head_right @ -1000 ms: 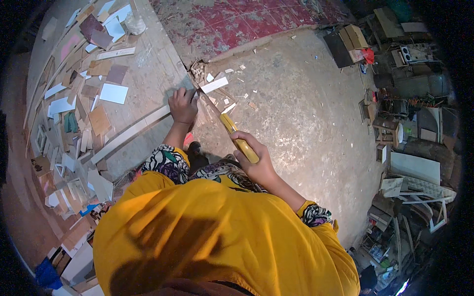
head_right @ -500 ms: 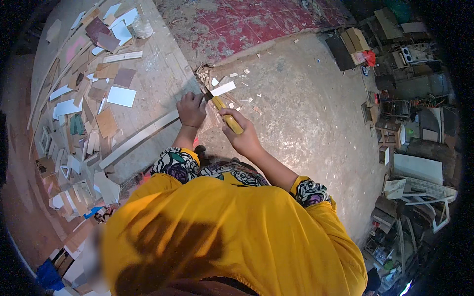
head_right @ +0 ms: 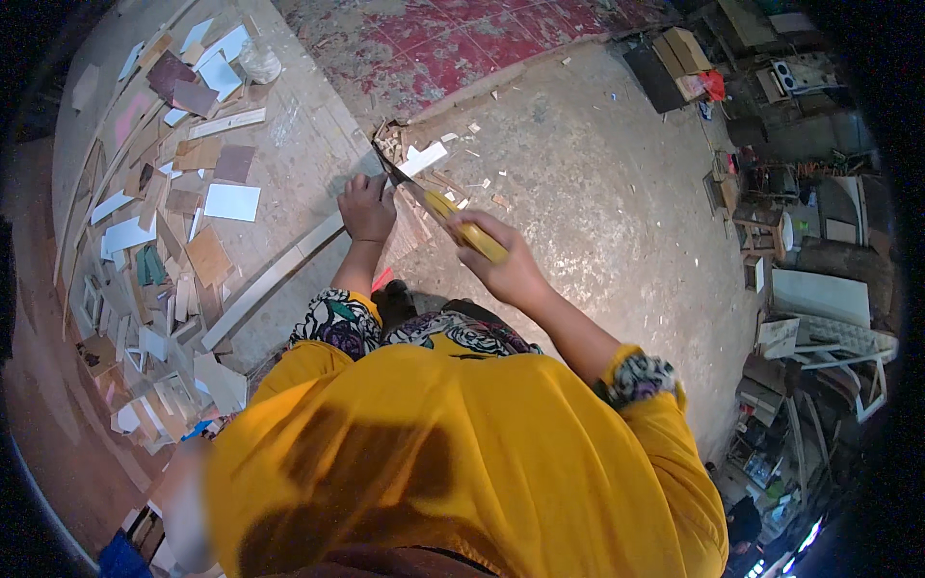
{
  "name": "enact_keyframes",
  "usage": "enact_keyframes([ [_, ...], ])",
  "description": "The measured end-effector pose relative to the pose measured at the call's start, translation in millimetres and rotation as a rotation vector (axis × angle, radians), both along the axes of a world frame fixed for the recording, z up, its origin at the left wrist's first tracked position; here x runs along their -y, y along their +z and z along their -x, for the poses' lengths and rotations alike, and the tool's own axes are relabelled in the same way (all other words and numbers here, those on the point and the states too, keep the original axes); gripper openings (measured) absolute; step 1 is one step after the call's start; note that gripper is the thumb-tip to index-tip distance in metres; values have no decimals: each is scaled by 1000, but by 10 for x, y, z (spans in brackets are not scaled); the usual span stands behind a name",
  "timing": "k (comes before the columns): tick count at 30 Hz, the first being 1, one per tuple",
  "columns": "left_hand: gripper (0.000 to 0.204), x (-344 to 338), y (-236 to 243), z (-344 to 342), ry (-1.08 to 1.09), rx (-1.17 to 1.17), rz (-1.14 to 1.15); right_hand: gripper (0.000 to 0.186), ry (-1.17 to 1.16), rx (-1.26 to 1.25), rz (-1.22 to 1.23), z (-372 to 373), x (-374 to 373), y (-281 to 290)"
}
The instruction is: The person is sawing a piece of wood using a hand saw on a workbench in a cluttered workshop.
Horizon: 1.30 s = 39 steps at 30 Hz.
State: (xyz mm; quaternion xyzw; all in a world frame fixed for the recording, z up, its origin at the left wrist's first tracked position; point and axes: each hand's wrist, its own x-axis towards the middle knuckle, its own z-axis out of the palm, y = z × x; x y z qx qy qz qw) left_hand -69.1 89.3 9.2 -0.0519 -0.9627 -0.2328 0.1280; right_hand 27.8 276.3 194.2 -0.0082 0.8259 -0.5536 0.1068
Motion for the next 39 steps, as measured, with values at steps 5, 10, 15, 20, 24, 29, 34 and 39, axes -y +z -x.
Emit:
enact_keyframes([
  [5, 24, 10, -13, 44, 35, 1, 41, 33, 2, 54, 46, 179, 181, -185],
  [10, 24, -4, 17, -27, 5, 12, 36, 34, -34, 44, 49, 35, 292, -93],
  [15, 25, -13, -8, -27, -39, 23, -10, 33, -55, -2, 52, 105, 267, -200],
  [20, 25, 5, 50, -7, -15, 16, 4, 33, -70, -24, 60, -49, 331, -313],
  [24, 24, 23, 17, 38, -15, 46, 57, 35, -46, -24, 25, -154, 307, 32],
  [29, 24, 32, -32, 64, 10, 3, 34, 35, -48, 15, -9, -345, 106, 243],
  [34, 25, 32, -65, 106, -14, 0, 21, 33, -84, 125, 40, -21, 226, 101],
  [39, 25, 35, -35, 146, 17, 44, 43, 30, -68, 16, 47, -83, 254, -5],
])
